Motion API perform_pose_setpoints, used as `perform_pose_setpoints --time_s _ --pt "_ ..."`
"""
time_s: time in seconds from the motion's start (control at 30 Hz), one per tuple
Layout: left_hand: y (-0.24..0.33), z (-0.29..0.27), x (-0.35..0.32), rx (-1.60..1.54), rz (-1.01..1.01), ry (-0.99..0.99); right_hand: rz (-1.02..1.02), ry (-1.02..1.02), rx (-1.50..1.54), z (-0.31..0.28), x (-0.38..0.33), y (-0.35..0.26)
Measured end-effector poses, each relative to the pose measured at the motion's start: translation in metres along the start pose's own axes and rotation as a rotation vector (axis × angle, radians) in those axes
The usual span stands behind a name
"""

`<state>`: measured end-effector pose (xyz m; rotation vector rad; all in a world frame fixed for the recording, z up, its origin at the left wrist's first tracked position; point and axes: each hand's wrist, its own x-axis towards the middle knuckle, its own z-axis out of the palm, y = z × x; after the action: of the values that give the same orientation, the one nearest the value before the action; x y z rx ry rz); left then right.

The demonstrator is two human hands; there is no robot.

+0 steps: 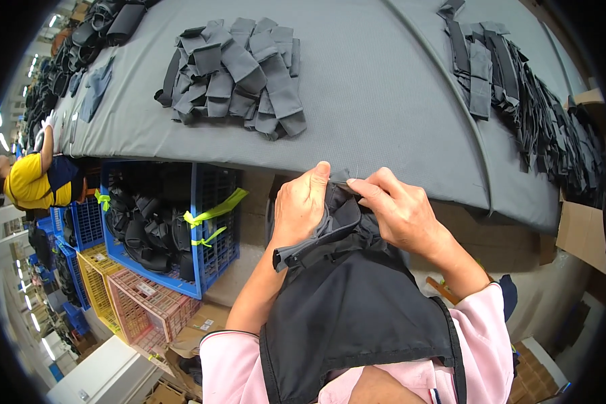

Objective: Using small scissors to trim individual fabric strips at a factory table.

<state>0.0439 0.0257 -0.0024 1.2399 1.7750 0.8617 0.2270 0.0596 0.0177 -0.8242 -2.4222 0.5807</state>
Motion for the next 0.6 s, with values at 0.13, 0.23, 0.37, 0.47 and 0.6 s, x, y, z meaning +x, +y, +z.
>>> perform_pose_setpoints --time_s 0.13,0.23,0.37,0.47,0.6 --pt "0.002 -0.001 -0.001 0.027 -0.016 0.010 0.047 0.091 0.097 -0.001 -0.003 -0.005" --pt "0.003 -0.002 -0.001 0.063 -0.005 0.007 0.046 0.064 0.079 -0.005 0.001 -0.010" --pt "0.014 -0.001 -0.004 0.158 0.004 0.042 0.033 -0.007 -0.008 -0.006 0.002 -0.011" --pt "0.015 -0.002 -0.006 0.188 0.028 0.051 0.021 -0.036 -0.075 -0.006 0.003 -0.014" --pt "0.013 -0.004 -0.008 0.258 0.042 0.044 0.024 -0.031 -0.093 -0.003 0.001 -0.018"
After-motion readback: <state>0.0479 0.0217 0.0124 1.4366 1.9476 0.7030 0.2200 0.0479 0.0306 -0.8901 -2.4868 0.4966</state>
